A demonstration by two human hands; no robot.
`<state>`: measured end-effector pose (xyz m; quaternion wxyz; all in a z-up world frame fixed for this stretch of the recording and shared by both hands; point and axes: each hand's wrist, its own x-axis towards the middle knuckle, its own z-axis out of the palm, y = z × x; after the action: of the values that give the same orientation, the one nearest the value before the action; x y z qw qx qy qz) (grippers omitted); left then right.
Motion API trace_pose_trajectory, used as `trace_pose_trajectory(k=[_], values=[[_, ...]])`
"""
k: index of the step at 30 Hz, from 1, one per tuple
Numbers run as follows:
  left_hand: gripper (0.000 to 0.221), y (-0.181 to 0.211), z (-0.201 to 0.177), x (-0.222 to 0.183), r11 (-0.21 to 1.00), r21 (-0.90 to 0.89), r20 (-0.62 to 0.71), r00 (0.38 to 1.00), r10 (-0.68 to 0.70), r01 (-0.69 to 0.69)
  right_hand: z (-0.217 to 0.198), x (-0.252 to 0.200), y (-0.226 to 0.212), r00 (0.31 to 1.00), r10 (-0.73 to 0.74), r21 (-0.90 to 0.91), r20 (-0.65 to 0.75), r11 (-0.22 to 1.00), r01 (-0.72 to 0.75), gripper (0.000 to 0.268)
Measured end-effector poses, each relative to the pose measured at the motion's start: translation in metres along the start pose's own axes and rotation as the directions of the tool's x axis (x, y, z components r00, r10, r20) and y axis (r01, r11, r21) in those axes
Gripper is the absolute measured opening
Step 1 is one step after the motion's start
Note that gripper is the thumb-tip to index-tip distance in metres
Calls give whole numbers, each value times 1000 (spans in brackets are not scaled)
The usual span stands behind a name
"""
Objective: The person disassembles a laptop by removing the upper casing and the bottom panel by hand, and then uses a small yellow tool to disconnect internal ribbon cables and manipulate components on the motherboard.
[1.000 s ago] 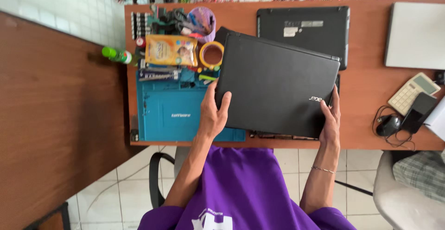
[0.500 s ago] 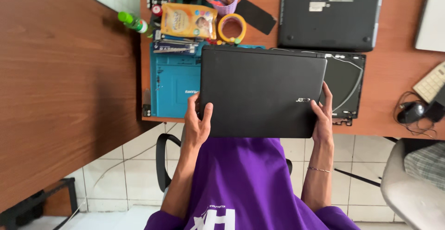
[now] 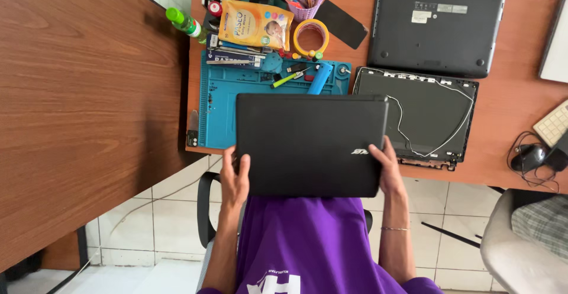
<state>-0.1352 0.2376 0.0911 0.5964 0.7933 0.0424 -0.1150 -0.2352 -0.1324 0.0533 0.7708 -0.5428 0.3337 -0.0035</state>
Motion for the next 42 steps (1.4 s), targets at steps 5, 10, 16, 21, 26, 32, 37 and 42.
trace_pose_trajectory(k=[5, 10, 16, 21, 26, 32, 37, 42], values=[[30, -23, -24, -8, 1000, -24, -61, 998, -2, 1, 25, 5, 14, 995, 46, -3, 86, 999, -46, 59], [29, -40, -40, -8, 991, 28, -128, 984, -124, 128, 40, 16, 32, 984, 102, -53, 149, 994, -95, 64], [41, -50, -50, 12, 972, 133, -158, 972, -173, 194, 52, 26, 51, 982, 109, -81, 154, 992, -98, 78], [51, -57, -60, 43, 969, 192, -69, 987, -146, 157, 53, 34, 87, 984, 154, 41, 89, 987, -158, 76], [54, -76, -66, 68, 980, 181, 29, 996, -83, 77, 56, 33, 122, 997, 79, -8, -7, 997, -80, 74], [55, -112, -64, 85, 964, 263, 73, 997, 24, -43, 54, 38, 168, 997, -83, 0, -3, 997, 83, 72], [55, -127, -62, 83, 943, 334, 72, 997, -16, -9, 49, 30, 198, 998, -9, 155, -61, 988, 19, 70], [56, -129, -58, 78, 937, 341, 17, 996, -88, 77, 64, 17, 186, 988, -152, -39, -36, 988, 151, 74]])
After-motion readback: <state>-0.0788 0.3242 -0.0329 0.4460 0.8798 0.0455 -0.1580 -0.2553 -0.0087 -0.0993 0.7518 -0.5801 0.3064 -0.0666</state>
